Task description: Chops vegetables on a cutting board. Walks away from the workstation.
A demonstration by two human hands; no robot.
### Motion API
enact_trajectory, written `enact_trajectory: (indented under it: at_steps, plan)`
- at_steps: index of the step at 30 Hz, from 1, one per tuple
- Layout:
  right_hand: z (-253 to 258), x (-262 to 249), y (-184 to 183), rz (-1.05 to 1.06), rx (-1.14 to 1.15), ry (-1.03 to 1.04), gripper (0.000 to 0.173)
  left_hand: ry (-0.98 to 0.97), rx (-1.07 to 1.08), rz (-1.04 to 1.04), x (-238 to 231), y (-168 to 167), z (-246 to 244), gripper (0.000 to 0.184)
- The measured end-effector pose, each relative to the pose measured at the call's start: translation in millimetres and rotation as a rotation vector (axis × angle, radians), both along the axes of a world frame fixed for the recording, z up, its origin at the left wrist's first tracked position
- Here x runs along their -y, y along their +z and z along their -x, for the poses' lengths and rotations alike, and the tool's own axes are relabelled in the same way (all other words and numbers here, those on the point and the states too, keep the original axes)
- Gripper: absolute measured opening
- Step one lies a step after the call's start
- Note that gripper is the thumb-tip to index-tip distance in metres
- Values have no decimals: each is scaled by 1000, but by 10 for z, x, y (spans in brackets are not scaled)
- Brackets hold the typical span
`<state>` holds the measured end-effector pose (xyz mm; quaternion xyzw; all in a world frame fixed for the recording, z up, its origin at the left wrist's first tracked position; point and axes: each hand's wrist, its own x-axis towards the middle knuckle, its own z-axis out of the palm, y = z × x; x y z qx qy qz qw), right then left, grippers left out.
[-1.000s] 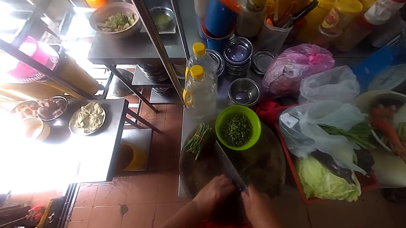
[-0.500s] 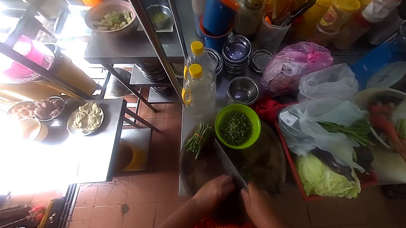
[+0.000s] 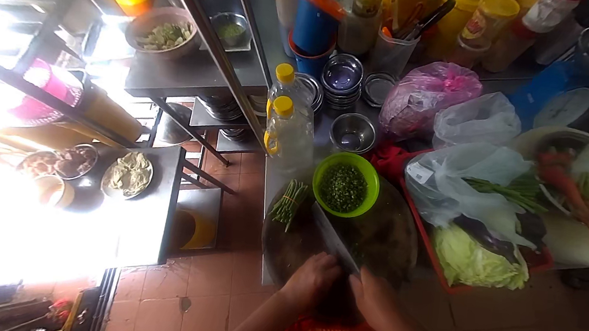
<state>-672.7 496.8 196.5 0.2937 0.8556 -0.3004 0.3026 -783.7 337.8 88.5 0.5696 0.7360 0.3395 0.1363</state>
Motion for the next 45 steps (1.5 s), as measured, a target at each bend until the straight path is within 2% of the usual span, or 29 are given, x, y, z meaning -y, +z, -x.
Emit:
enact_trajectory:
  at_steps: [2,6,10,14,18,22,26,30,34,38,42,45]
  plan:
    - [30,5,73,16,12,7,41,-1,13,12,40,1,-9,21]
    - [-64,69,-161,5,-31,-56,44,-12,31,-4,26,-19,25,20]
    - [10,47,25,28,6,-9,41,-9,39,15,108,-29,11,21]
    - [-20,150,-65,67,-14,-88,44,-11,14,4,121,-48,53,20]
    - [48,34,143,114,32,-63,41,-43,24,54,123,-12,73,22]
    - [-43,88,-70,140,-10,-131,43,-66,-5,82,108,41,106,23]
    - [56,43,99,139,9,-74,42,-113,-5,72,129,48,180,20]
    - [-12,109,-46,149,-1,-133,43,-169,-31,22,87,39,233,21]
    - [60,51,90,157,4,-80,42,-178,-74,17,130,-10,261,24]
    - [2,128,-42,169,4,-118,42,-156,-54,-42,161,-51,244,25]
    - [58,71,55,163,8,-77,42,-127,-54,-25,195,-42,231,24]
    - [-37,133,-80,162,-12,-132,44,-117,-44,-15,171,-19,193,22]
